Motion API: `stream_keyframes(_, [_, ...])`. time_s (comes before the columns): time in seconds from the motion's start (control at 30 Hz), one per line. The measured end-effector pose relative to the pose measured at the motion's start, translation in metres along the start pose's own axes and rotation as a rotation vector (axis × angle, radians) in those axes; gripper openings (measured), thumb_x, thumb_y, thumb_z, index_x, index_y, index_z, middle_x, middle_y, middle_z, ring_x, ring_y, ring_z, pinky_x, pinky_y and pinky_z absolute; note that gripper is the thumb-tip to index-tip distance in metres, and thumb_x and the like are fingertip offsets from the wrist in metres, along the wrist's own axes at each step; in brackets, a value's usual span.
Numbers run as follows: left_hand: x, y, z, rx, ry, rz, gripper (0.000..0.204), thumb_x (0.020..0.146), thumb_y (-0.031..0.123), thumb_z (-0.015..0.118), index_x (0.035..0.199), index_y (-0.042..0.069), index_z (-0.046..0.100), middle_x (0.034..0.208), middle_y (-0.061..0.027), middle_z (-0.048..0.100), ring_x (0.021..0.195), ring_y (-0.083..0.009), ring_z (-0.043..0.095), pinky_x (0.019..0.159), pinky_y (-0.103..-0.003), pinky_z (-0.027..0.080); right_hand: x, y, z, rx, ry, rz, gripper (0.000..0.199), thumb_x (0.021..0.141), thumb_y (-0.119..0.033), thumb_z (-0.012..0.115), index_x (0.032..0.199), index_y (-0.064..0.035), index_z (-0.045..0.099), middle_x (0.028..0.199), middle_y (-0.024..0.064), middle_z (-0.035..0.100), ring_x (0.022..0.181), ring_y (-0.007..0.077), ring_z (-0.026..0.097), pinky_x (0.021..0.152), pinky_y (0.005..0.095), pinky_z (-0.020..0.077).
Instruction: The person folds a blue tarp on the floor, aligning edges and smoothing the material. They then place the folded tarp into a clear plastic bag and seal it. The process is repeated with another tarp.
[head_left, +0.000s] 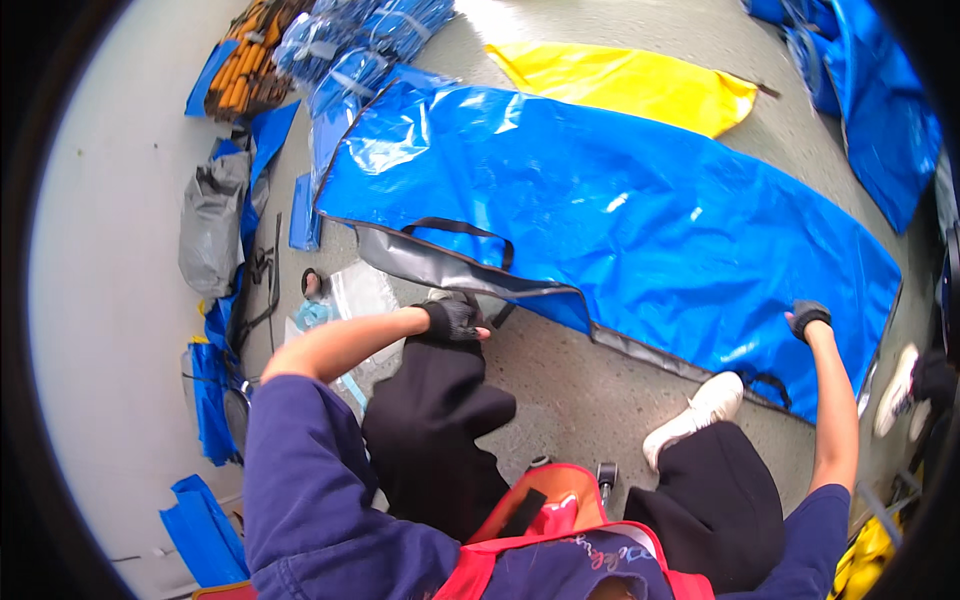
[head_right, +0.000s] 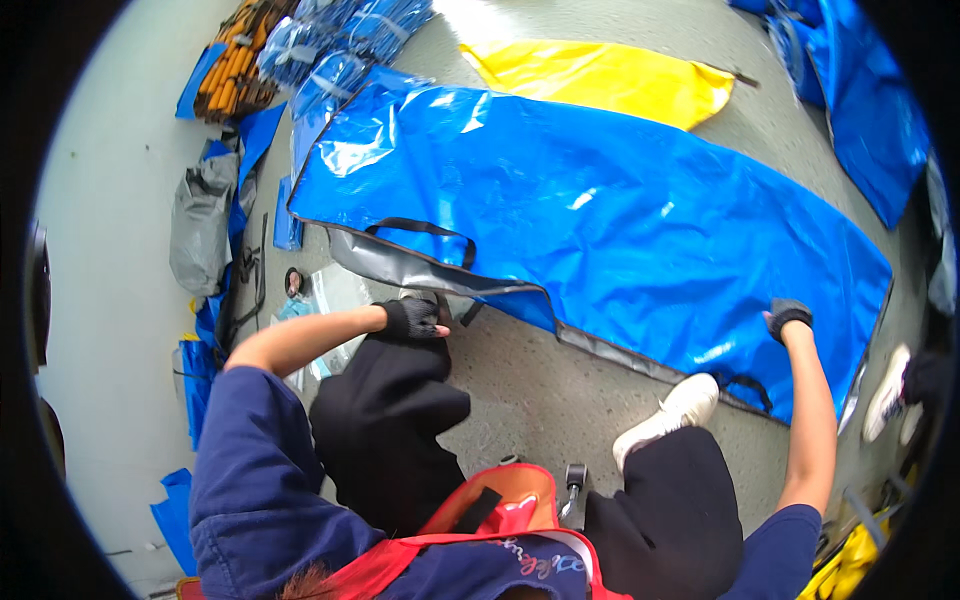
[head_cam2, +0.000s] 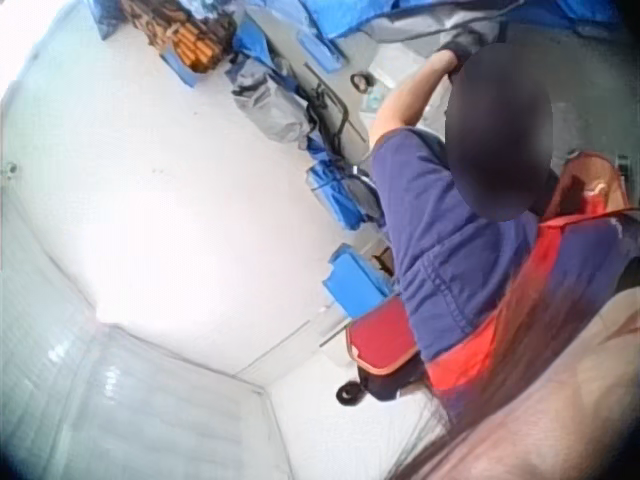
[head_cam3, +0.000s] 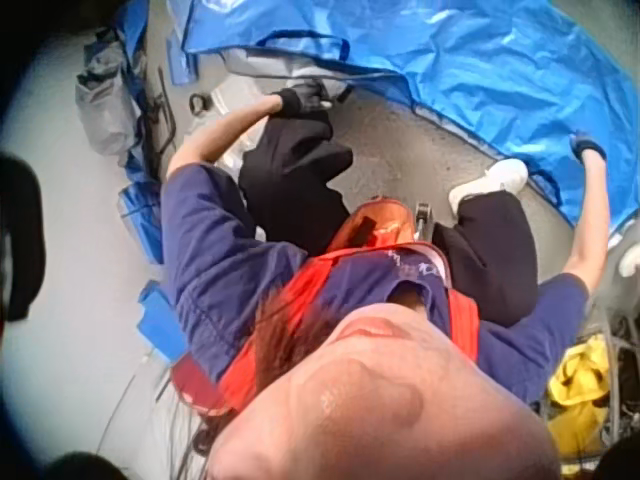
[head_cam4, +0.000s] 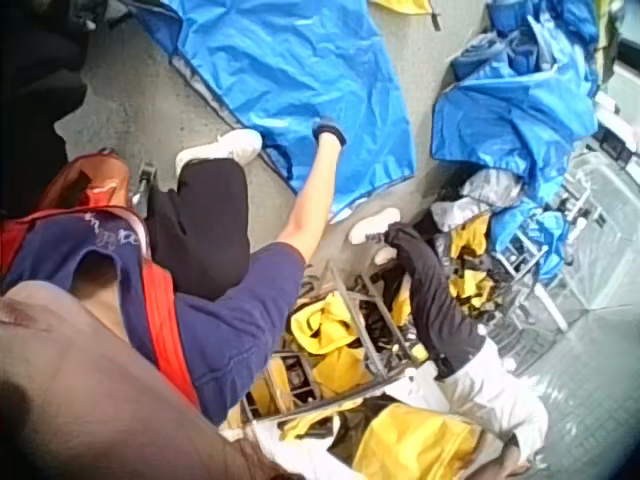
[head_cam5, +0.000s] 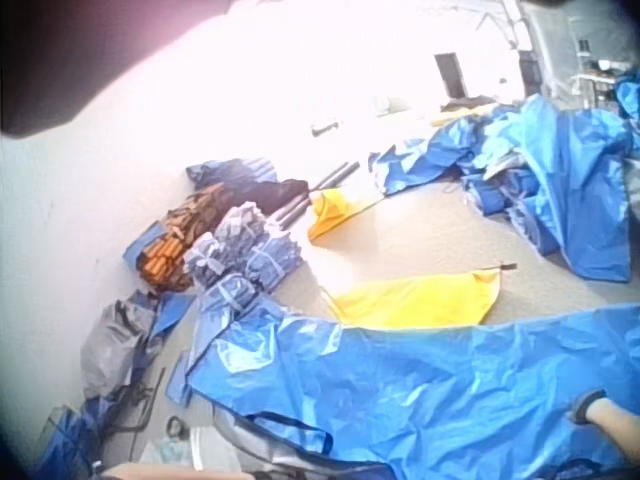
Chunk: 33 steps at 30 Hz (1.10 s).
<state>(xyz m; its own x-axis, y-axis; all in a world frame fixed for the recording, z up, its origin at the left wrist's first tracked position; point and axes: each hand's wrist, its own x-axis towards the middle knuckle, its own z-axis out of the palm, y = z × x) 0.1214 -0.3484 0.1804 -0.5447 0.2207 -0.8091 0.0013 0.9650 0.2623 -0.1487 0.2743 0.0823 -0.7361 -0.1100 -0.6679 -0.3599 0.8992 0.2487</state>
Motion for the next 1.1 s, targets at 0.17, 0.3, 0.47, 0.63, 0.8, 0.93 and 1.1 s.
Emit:
stream_keyframes(0.17, [0.008,-0.080,0.038,-2.083,1.013,0.260,0.077,0.087,0.063,0.046,0.135,0.003,0.041,0.129,-0.0081,0.051,0.117,-0.0236,0.049,0.105,-0.039,0.034,-0.007,-0.257,-0.179,0.328,0.310,-0.747,0.086,0.077,-0.054,0.065,0.138,-0.0018,0.035,0.140,0.0225,0.040,0.129,0.0338,0.040,0.107,0.0392,0.0323])
stream_keyframes(0.3, [-0.018,-0.120,0.025,-2.213,1.238,0.475,0.051,0.093,0.039,0.053,0.132,0.006,0.044,0.125,-0.0080,0.054,0.111,-0.0239,0.053,0.099,-0.039,0.041,-0.089,-0.504,-0.239,0.630,0.711,-1.229,0.094,0.072,-0.048,0.071,0.141,-0.0006,0.029,0.139,0.0253,0.038,0.125,0.0458,0.039,0.104,0.0513,0.0303])
stream_keyframes(0.47, [-0.030,-0.166,0.000,-1.564,1.379,-0.049,0.052,0.093,0.031,0.055,0.136,0.004,0.042,0.101,-0.0054,0.060,0.090,-0.0233,0.056,0.079,-0.038,0.044,-0.056,-0.609,-0.271,1.054,0.443,-1.001,0.028,0.089,-0.020,0.053,0.110,-0.0037,0.059,0.127,0.0224,0.053,0.123,0.0377,0.045,0.099,0.0456,0.0373])
stream_keyframes(0.63, [-0.026,-0.251,-0.004,-2.100,1.297,0.430,0.042,0.099,0.030,0.043,0.130,0.002,0.045,0.124,-0.0093,0.055,0.110,-0.0225,0.054,0.095,-0.034,0.043,-0.048,-0.615,-0.267,1.316,0.084,-1.122,0.041,0.088,-0.033,0.061,0.118,-0.0044,0.055,0.137,0.0216,0.044,0.128,0.0297,0.042,0.106,0.0407,0.0306])
stream_keyframes(0.8, [-0.023,-0.204,-0.033,-2.012,1.157,0.363,0.068,0.089,0.047,0.055,0.137,0.002,0.038,0.132,-0.0193,0.047,0.126,-0.0293,0.041,0.106,-0.040,0.032,-0.104,-0.669,-0.272,0.773,0.735,-1.243,0.129,0.060,-0.048,0.082,0.145,0.0035,0.000,0.144,0.0341,0.021,0.131,0.0495,0.028,0.108,0.0477,0.0261])
stream_keyframes(0.93, [-0.051,-0.217,-0.084,-1.368,0.786,0.852,0.073,0.090,0.059,0.042,0.132,0.000,0.047,0.132,-0.0217,0.048,0.130,-0.0294,0.037,0.107,-0.039,0.029,-0.113,-0.649,-0.298,1.809,0.251,-0.637,0.047,0.081,-0.006,0.065,0.125,0.0010,0.048,0.106,0.0147,0.058,0.100,0.0239,0.058,0.084,0.0329,0.0485])
stream_keyframes(1.1, [0.038,-0.284,-0.132,-1.345,0.750,0.282,0.071,0.090,0.058,0.043,0.135,0.002,0.043,0.131,-0.0199,0.049,0.125,-0.0272,0.041,0.104,-0.038,0.032,-0.158,-0.606,-0.291,1.760,0.135,-1.108,0.027,0.077,-0.019,0.070,0.096,-0.0027,0.060,0.092,0.0106,0.057,0.086,0.0237,0.057,0.075,0.0358,0.0445])
